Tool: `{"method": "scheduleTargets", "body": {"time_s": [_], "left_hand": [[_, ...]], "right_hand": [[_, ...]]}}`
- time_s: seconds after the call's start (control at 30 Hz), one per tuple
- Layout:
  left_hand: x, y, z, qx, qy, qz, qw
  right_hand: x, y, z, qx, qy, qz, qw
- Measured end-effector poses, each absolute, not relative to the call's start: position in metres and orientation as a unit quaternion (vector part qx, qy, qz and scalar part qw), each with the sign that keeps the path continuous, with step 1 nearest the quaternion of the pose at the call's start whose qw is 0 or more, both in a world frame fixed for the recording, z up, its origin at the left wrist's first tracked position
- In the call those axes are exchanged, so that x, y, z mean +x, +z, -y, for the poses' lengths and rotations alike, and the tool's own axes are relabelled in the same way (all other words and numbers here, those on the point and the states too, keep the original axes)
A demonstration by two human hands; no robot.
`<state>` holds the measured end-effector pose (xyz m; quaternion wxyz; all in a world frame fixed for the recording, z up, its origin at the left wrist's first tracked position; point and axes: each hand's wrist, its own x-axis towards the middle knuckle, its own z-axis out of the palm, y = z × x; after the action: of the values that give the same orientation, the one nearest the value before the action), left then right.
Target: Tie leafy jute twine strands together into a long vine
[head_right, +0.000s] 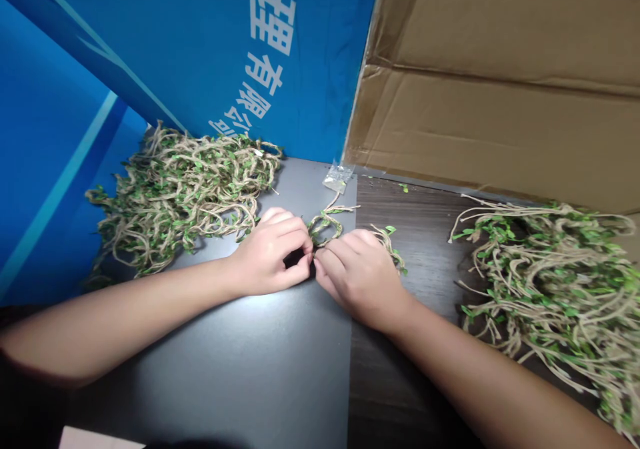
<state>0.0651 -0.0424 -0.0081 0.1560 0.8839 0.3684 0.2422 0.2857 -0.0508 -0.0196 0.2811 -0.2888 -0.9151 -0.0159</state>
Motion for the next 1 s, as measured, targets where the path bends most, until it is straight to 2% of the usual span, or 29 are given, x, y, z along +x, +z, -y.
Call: {"method": "scheduleTargets", "body": {"time_s": [0.27, 0.5, 0.83, 1.0], "left_hand": [[0.0669, -0.0072, 0.0433, 0.875, 0.236, -0.393, 0.154], [0.0672, -0.006, 0.042, 0.861, 0.246, -0.409, 0.177], [0.0657, -0.007, 0.0417, 0.862, 0.253, -0.4, 0.181], [0.0661, -0.0055, 0.0418, 0.859, 0.243, -0.411, 0.184]], "right_hand": [[0.2876, -0.022, 0.0514, -0.297, -0.022, 0.906, 0.3], [0.2874, -0.0217, 0.0503, -0.319, 0.027, 0.887, 0.333], [0.2899, -0.0226, 0.0495, -0.308, 0.012, 0.904, 0.296], [0.2894, -0.0219, 0.0504, -0.309, 0.009, 0.9, 0.308]]}}
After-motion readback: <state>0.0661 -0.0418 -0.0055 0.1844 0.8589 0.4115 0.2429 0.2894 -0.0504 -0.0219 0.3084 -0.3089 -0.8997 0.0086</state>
